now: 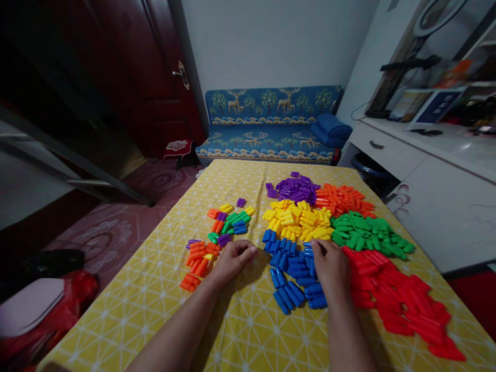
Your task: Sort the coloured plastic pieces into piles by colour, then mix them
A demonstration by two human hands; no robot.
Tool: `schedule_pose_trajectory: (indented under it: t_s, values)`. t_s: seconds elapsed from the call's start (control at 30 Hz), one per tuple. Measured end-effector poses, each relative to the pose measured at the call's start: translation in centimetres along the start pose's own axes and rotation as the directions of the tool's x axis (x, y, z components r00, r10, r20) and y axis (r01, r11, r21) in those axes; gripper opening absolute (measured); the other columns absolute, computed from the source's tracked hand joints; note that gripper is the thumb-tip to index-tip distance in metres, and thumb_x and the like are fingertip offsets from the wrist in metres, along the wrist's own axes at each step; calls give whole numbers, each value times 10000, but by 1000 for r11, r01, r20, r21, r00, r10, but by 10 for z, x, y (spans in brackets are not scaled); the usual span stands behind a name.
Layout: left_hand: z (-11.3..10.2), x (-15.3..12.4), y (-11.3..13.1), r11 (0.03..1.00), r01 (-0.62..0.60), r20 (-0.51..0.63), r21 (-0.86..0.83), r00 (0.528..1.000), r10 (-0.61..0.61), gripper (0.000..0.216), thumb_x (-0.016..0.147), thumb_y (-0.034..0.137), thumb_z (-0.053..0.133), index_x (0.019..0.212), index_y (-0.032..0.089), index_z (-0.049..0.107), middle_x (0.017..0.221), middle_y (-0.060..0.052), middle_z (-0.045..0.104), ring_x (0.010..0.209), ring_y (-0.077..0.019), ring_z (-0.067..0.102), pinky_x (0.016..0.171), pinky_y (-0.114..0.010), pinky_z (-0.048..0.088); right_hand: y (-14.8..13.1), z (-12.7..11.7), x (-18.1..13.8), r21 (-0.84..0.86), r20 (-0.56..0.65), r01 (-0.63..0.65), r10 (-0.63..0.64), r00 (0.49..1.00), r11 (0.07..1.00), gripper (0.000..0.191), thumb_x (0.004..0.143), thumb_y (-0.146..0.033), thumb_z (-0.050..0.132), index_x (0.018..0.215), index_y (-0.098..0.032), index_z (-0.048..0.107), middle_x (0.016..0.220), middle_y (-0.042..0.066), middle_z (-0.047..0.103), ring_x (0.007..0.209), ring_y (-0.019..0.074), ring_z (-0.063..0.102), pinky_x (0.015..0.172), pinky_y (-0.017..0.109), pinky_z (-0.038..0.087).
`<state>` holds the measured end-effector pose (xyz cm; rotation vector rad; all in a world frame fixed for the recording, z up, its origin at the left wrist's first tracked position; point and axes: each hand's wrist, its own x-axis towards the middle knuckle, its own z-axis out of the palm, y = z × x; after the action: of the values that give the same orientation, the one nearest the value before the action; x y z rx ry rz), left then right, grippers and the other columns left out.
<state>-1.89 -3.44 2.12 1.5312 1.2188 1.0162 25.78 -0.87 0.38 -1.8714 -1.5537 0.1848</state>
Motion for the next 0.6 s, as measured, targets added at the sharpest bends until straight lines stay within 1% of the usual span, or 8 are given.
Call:
schedule_pose_trajectory:
  t_s: [0.07,0.1,0.17,0.2,0.3,0.4,0.47,0.6]
  values:
    - [-2,0,-1,974,-118,-145,193,978,147,293,905,395,535,787,177,690,711,-45,653,671,-163,576,625,-268,421,-1,3,-3,-101,-39,61,-65,997,993,438,866,-487,439,932,-169,733,896,139,685,807,270,624,696,375,484]
    - [-4,0,-2,941,-169,-211,294,948,237,252,915,350,522,850,186,702,791,-59,682,761,-184,606,699,-291,452,-4,4,-5,-134,-70,82,-92,993,988,438,861,-473,447,971,-159,732,915,143,673,818,273,618,704,383,489]
    - [-9,3,-4,849,-224,-266,479,885,383,226,913,263,517,1045,208,692,1024,-83,702,992,-223,611,884,-361,464,-11,7,-7,-147,-151,124,-146,978,981,415,846,-432,479,1029,-148,720,958,145,651,869,278,612,750,398,503]
    - [-11,5,-6,803,-219,-261,554,870,417,289,899,225,526,1157,219,656,1158,-93,675,1113,-243,577,971,-404,438,-16,7,-8,-127,-190,154,-177,966,980,391,842,-407,495,1038,-149,715,983,143,644,908,278,610,789,403,507]
    - [-15,12,-11,675,-119,-212,728,897,387,499,838,163,582,1330,240,553,1391,-115,547,1334,-302,428,1116,-529,317,-33,7,-12,-2,-269,261,-252,930,965,297,861,-346,514,1007,-171,704,1026,121,636,994,260,604,892,404,499]
    - [-15,17,-16,587,-39,-186,809,930,318,416,854,175,580,1262,247,613,1367,-127,560,1340,-326,424,1138,-601,248,-53,8,-20,134,-248,328,-289,925,935,235,890,-328,524,975,-190,694,1016,102,642,987,241,617,906,399,502]
    - [-15,18,-17,573,-29,-182,819,934,307,347,890,186,545,1215,251,645,1314,-118,595,1282,-304,481,1133,-588,263,-66,10,-27,204,-202,348,-309,929,915,214,905,-319,527,970,-196,690,1019,95,645,986,232,623,904,390,506]
    - [-17,20,-18,608,-49,-198,792,922,332,298,887,161,545,1138,254,678,1207,-85,644,1167,-266,542,1094,-518,334,-86,17,-42,293,-132,387,-364,922,875,196,926,-276,512,965,-203,690,1032,84,642,995,213,622,898,366,514]
